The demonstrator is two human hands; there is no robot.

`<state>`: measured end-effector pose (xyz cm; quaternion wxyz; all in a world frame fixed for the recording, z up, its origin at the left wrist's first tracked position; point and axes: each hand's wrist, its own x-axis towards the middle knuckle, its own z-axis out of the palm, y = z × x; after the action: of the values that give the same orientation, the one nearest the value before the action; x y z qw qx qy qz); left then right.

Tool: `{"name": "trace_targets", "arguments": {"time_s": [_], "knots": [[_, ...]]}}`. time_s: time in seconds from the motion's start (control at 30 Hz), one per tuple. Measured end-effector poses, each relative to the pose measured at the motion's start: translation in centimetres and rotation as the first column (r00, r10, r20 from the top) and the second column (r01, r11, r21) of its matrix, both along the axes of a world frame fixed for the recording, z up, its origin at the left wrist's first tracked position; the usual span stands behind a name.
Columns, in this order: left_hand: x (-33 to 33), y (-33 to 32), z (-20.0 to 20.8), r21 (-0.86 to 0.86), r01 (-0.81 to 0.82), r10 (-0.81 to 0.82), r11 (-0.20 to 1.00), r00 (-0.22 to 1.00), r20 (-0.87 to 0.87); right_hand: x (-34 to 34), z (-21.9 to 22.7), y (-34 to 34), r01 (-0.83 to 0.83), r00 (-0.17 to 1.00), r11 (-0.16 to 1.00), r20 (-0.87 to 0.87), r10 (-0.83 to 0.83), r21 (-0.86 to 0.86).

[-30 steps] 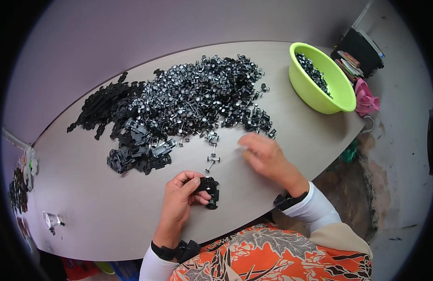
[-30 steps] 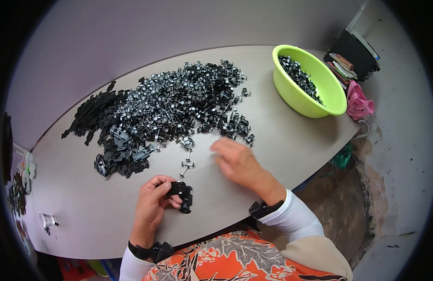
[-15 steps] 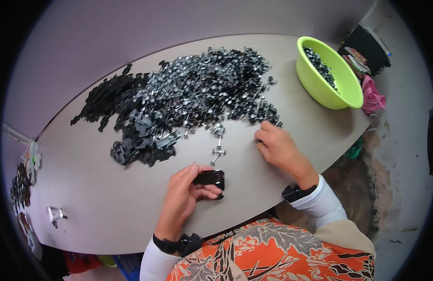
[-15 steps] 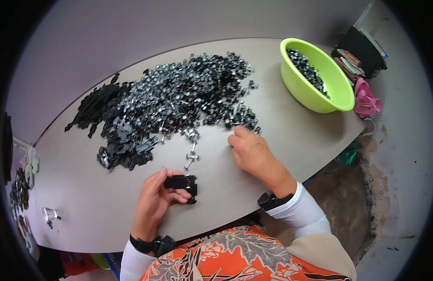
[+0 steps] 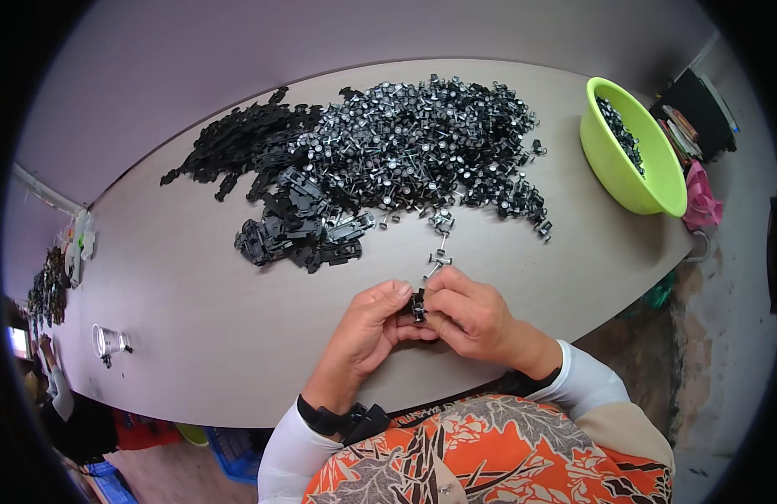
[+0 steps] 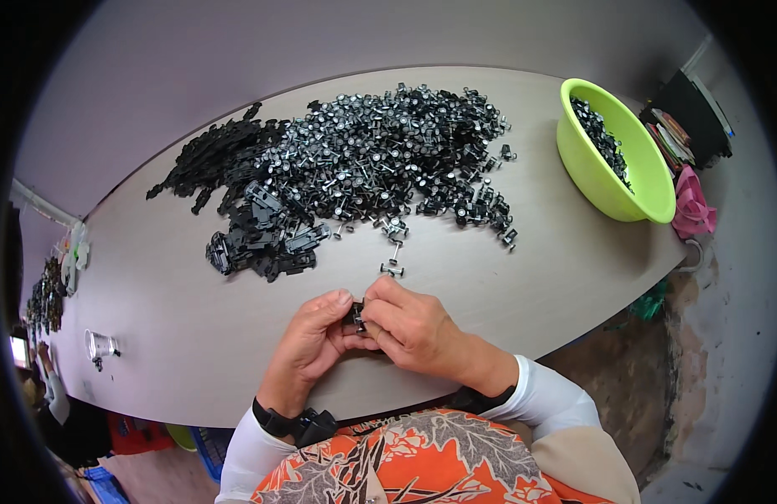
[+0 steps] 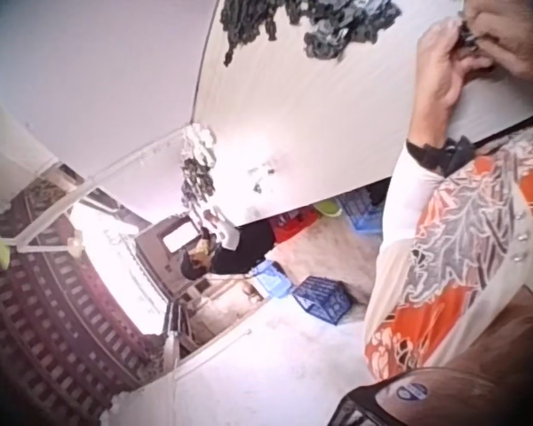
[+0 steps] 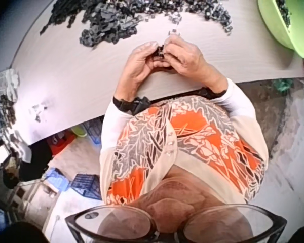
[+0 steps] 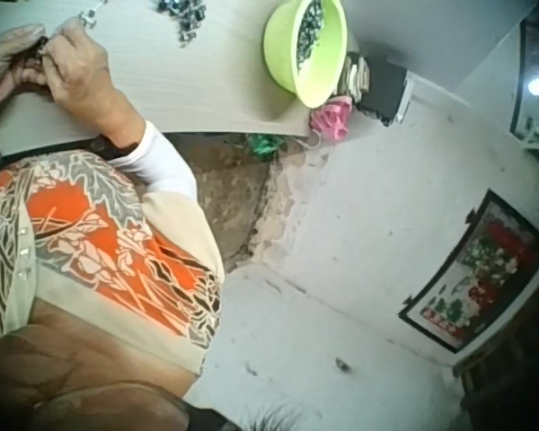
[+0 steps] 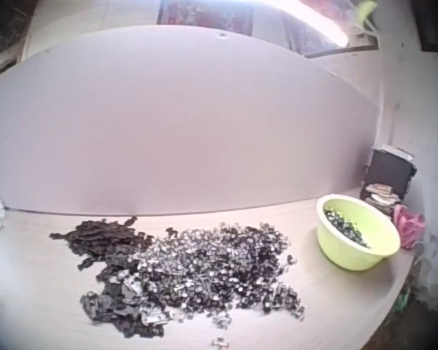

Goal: The person sits at a table and assembles small black plastic components by hand. They pick up a plastic housing and insert a metal pin into it, repeating this process for multiple units. The person places the finished assemblies on the table surface.

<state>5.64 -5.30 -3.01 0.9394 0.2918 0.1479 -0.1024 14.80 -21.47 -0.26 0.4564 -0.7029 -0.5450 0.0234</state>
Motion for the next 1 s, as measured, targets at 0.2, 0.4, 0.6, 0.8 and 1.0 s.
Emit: {"name": "trace_targets", "arguments": {"time_s": [0.2,0.4,0.6,0.8,1.0], "knots": [[0.0,-0.2,0.2,-0.022,0.011,-0.010,1.000,0.999,0.039,-0.2,0.2,-0.1,0.079,0.996,0.996,0.025,-0.080,0.046],[0.0,-0.5,0.5,0.056,-0.015,0.013,0.998,0.999,0.042,-0.1,0.1,0.1,0.047,0.994,0.999,0.093,-0.047,0.003],[-0.5,-0.7,0.6,0.158,-0.018,0.004,0.987,0.996,0.090,-0.4,1.4,0.2,-0.012,0.994,0.999,0.111,0.016,-0.034],[-1.6,-1.0,1.7,0.300,-0.014,-0.001,0.954,0.999,0.051,-1.8,0.6,0.3,-0.005,0.998,1.000,0.060,0.004,0.010],[-3.2,-1.3,0.7,0.496,-0.087,0.099,0.864,0.995,0.003,-2.1,1.1,0.0,-0.186,0.982,0.978,-0.056,0.182,-0.090]]}}
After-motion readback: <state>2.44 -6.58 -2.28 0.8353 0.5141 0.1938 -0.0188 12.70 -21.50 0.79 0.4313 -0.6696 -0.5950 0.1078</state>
